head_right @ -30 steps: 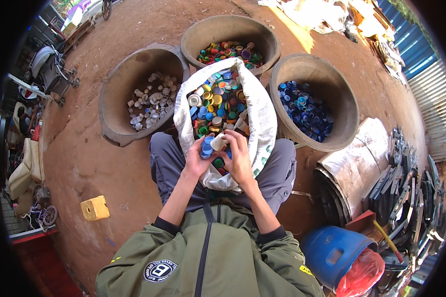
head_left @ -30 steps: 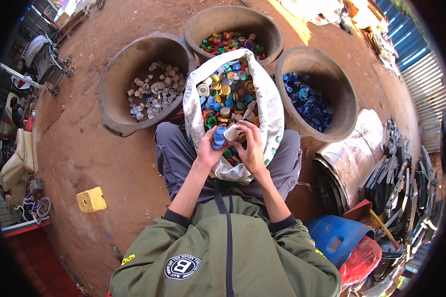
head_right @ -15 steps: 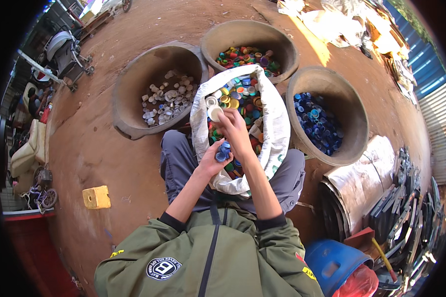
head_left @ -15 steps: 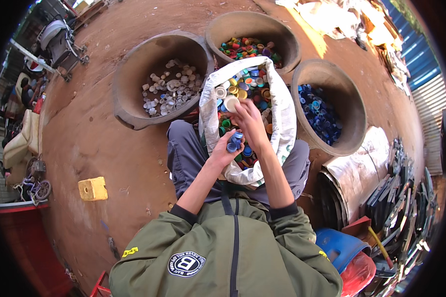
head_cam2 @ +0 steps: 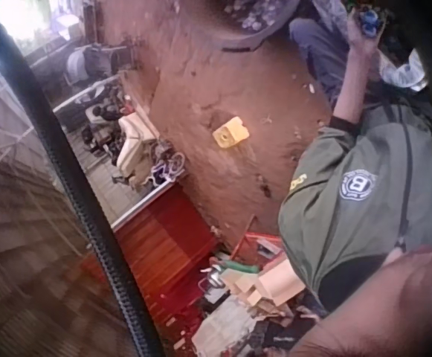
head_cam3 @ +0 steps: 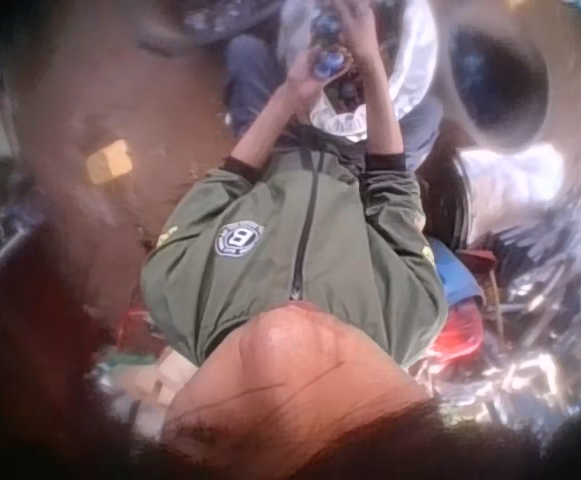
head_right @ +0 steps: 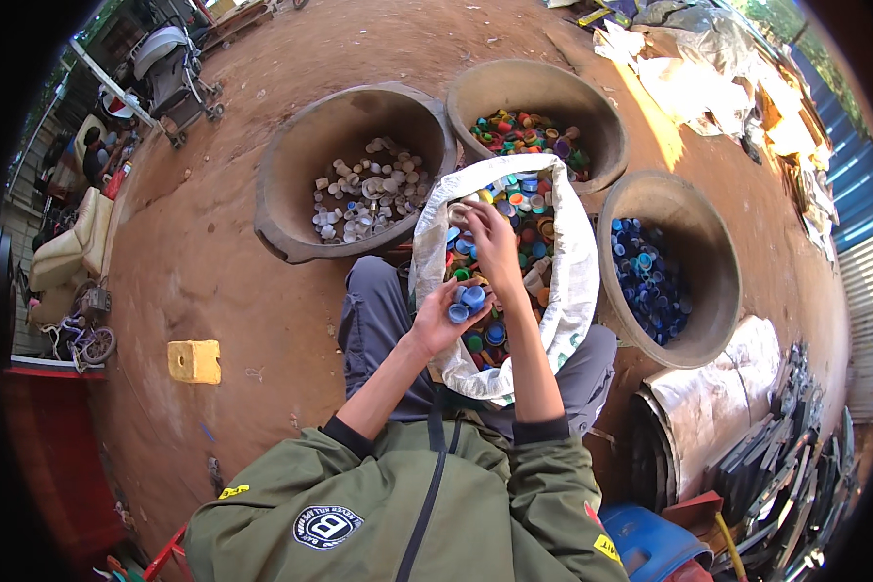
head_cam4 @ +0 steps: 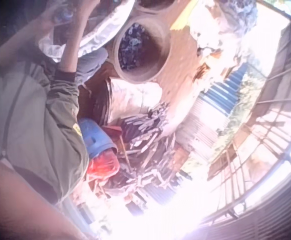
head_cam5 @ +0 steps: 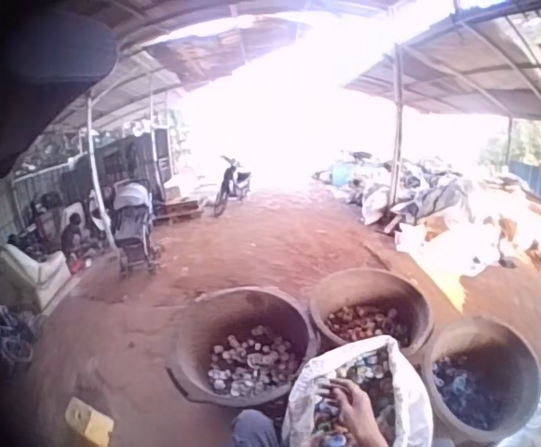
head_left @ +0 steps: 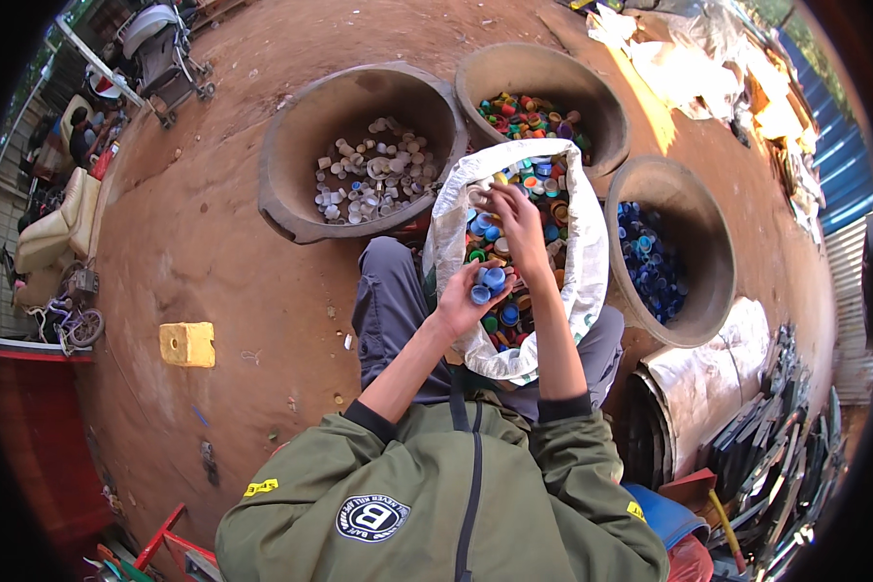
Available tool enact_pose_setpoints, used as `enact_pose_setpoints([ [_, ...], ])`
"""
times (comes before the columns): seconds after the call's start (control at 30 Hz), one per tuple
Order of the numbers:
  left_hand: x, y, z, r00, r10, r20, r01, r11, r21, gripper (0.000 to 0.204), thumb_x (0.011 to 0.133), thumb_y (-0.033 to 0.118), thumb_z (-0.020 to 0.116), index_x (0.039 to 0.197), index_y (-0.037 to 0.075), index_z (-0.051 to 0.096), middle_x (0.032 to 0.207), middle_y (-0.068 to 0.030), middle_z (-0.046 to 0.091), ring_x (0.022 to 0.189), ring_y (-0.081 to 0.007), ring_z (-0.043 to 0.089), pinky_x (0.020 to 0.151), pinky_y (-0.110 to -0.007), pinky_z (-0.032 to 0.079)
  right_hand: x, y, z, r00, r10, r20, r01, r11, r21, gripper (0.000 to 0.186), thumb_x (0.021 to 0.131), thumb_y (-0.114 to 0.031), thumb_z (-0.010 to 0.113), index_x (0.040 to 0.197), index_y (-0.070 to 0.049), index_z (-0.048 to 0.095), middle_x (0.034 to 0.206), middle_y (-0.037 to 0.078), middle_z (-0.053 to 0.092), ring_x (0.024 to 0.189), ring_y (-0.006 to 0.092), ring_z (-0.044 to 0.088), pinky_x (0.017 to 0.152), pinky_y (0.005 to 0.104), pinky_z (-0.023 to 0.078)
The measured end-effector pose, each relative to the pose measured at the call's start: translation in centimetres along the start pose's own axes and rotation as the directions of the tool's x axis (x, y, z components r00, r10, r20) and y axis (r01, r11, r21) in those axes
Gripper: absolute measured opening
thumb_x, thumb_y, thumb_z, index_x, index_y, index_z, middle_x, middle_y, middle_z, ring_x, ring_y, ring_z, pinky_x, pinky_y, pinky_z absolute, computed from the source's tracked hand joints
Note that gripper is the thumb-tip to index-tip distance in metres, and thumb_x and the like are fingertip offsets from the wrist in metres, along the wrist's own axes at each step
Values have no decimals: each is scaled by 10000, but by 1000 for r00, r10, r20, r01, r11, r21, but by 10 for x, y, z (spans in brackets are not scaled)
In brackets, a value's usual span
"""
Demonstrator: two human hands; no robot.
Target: The person sorts various colored bottle caps by hand from a large white sack into three separate brown plastic bins.
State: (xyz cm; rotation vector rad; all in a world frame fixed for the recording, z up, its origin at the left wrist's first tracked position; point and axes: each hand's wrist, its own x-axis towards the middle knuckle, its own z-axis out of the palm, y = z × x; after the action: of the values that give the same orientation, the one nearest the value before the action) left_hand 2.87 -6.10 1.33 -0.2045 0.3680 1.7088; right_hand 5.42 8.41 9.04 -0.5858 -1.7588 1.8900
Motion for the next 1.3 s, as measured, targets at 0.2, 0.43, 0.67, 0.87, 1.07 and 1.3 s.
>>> enact_pose_setpoints([
  [0.2, 8, -19, 3, 998, 63, 31, -64, 997, 41, 502, 1057, 405, 346, 1284, -9, 517, 1239, -161, 610, 1167, -269, 584, 1056, -431, 435, -98, 34, -33, 980, -10, -200, -51, 954, -296, 336, 988, -97, 468, 1292, 9, 563, 1258, 162, 624, 1183, 228, 584, 1015, 339, 443],
  [0.43, 2, -43, 35, 987, 72, 145, -107, 961, 254, 612, 1069, 436, 262, 1513, 17, 303, 1468, -92, 449, 1352, -205, 415, 1153, -363, 280, -131, 56, -16, 926, 94, -366, 71, 907, 414, 554, 1054, -367, 367, 1470, -1, 370, 1478, 144, 421, 1376, 234, 382, 1165, 355, 251],
  [0.67, -3, -60, 38, 940, 188, 284, -340, 573, 746, 604, 1070, 362, 308, 1543, -3, 221, 1601, -106, 253, 1464, -216, 235, 1206, -339, 101, -131, 71, -12, 878, 310, -365, 168, 514, 841, 463, 1050, -382, 368, 1363, -63, 487, 1348, 119, 541, 1245, 261, 504, 1099, 421, 357],
  [0.87, 0, -53, 42, 889, 377, 262, -458, 684, 568, 385, 1045, 132, 418, 1388, -41, 439, 1499, -190, 406, 1425, -273, 353, 1192, -368, 267, -127, 85, -25, 825, 472, -310, 247, 193, 950, 242, 1002, -221, 489, 1133, -42, 586, 1061, 101, 634, 1002, 244, 608, 907, 393, 512],
  [1.07, 25, -49, 43, 853, 498, 157, -515, 753, 409, 273, 1019, 76, 448, 1272, -6, 514, 1412, -195, 498, 1354, -274, 452, 1169, -392, 329, -115, 52, -29, 816, 535, -218, 264, -11, 964, 236, 988, -215, 475, 1098, -26, 563, 993, 148, 609, 893, 268, 601, 845, 418, 524],
  [1.3, 21, -1, 11, 931, 340, -132, -165, 714, 680, 247, 1010, 142, 456, 1212, 50, 565, 1289, -94, 602, 1228, -211, 545, 1046, -395, 408, -98, 13, -183, 828, 298, -475, 532, -152, 833, 340, 950, -198, 495, 1107, 102, 524, 1083, 243, 566, 1031, 358, 571, 928, 510, 504],
])
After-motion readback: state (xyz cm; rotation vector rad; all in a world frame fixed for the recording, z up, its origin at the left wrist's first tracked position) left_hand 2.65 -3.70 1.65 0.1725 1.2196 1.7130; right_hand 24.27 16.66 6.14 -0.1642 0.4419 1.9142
